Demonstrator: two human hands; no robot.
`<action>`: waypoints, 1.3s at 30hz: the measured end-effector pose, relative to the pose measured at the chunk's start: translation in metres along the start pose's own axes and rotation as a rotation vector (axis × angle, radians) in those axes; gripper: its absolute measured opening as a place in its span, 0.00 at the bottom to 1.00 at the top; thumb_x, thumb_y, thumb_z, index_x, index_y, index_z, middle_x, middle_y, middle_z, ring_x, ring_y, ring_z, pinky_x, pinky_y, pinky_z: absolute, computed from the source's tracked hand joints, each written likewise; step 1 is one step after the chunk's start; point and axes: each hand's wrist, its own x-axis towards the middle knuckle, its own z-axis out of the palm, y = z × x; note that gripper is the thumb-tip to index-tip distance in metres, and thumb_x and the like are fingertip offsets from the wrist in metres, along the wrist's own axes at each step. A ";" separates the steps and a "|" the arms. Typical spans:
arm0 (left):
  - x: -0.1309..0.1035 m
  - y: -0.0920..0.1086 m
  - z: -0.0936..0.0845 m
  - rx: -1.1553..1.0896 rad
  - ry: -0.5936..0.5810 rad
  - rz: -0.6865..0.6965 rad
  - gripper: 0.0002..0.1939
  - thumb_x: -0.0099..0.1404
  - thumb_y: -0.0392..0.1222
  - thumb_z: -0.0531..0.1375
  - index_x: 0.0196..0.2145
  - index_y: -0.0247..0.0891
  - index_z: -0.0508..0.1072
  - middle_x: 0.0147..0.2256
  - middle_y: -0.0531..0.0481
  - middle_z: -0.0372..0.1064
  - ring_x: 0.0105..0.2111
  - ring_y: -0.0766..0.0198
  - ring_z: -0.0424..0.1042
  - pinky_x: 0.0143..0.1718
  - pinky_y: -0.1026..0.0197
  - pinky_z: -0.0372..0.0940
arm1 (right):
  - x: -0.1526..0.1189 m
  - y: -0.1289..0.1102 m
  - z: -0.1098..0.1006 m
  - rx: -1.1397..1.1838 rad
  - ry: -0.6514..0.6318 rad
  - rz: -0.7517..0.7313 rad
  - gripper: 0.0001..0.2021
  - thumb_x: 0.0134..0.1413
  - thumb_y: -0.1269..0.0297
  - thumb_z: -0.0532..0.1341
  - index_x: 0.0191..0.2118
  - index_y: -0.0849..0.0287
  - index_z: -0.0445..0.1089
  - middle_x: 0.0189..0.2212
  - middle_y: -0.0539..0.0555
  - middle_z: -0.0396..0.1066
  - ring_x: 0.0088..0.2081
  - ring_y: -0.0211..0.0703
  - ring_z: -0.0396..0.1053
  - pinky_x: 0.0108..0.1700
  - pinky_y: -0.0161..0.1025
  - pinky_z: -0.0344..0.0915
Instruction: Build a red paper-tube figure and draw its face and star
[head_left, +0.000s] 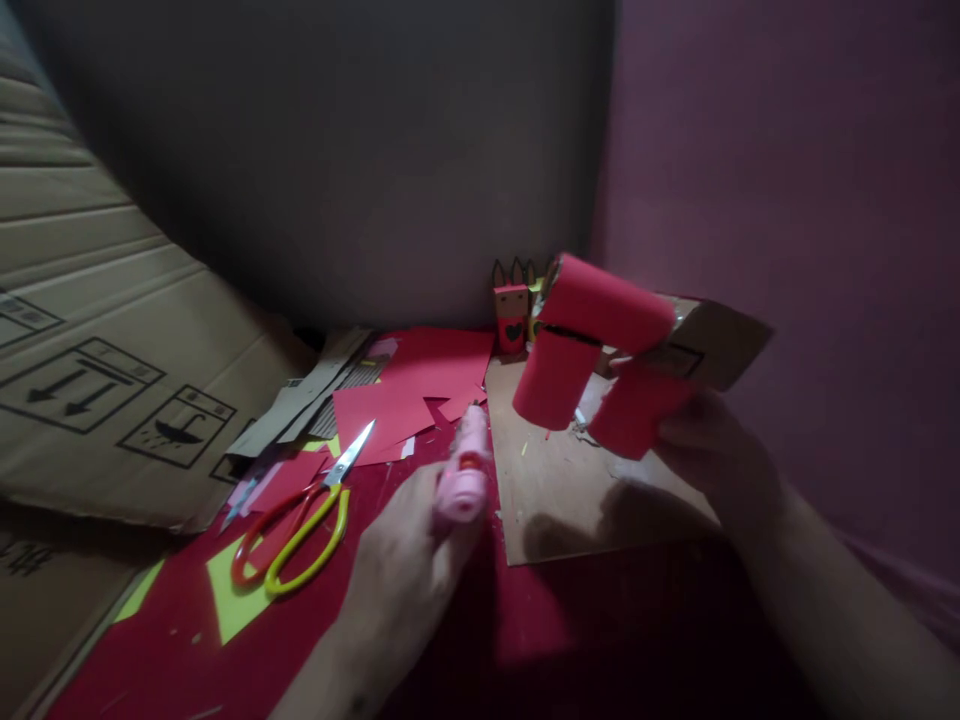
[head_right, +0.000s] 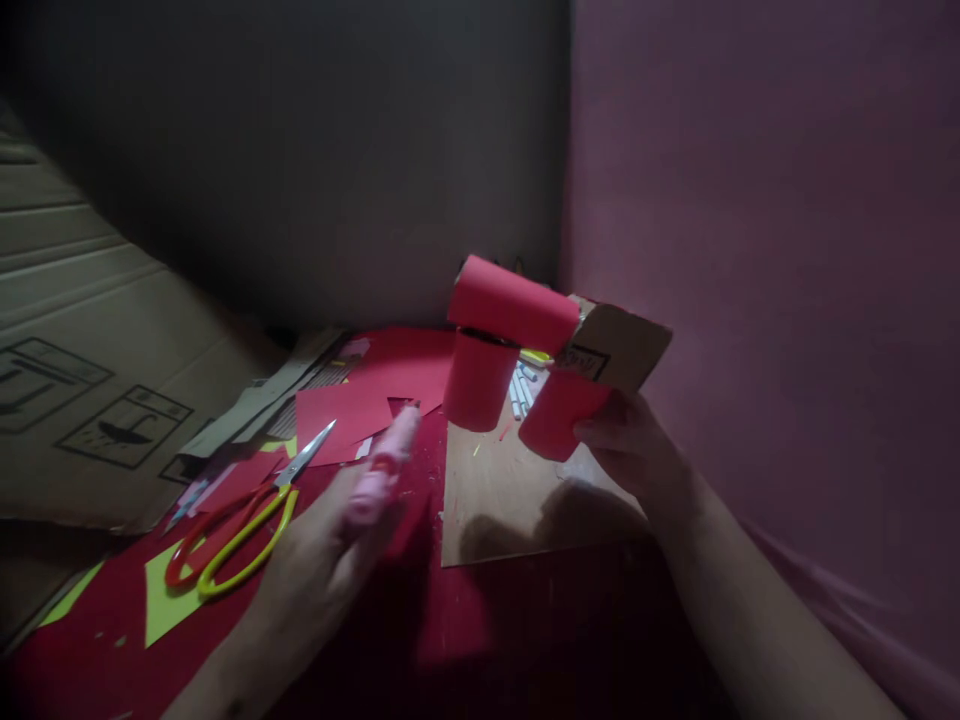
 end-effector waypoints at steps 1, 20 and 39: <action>0.004 0.003 0.004 0.132 -0.050 0.048 0.14 0.67 0.50 0.54 0.40 0.40 0.74 0.36 0.44 0.73 0.36 0.50 0.72 0.37 0.52 0.67 | -0.001 -0.004 0.000 -0.014 0.005 -0.013 0.23 0.35 0.61 0.77 0.43 0.45 0.77 0.48 0.50 0.76 0.49 0.55 0.71 0.52 0.51 0.71; 0.059 0.006 0.073 0.222 -0.230 0.146 0.24 0.64 0.49 0.60 0.52 0.30 0.70 0.51 0.29 0.70 0.52 0.38 0.68 0.51 0.42 0.64 | 0.016 0.018 0.022 0.089 -0.186 0.049 0.23 0.36 0.65 0.75 0.43 0.50 0.75 0.43 0.52 0.78 0.42 0.50 0.73 0.44 0.45 0.73; 0.033 -0.072 -0.033 -0.221 -0.214 -0.041 0.23 0.56 0.44 0.62 0.50 0.39 0.68 0.46 0.40 0.72 0.46 0.52 0.73 0.49 0.48 0.68 | 0.007 0.039 0.053 0.057 -0.506 0.334 0.18 0.47 0.58 0.70 0.45 0.55 0.75 0.29 0.55 0.77 0.28 0.51 0.75 0.34 0.50 0.73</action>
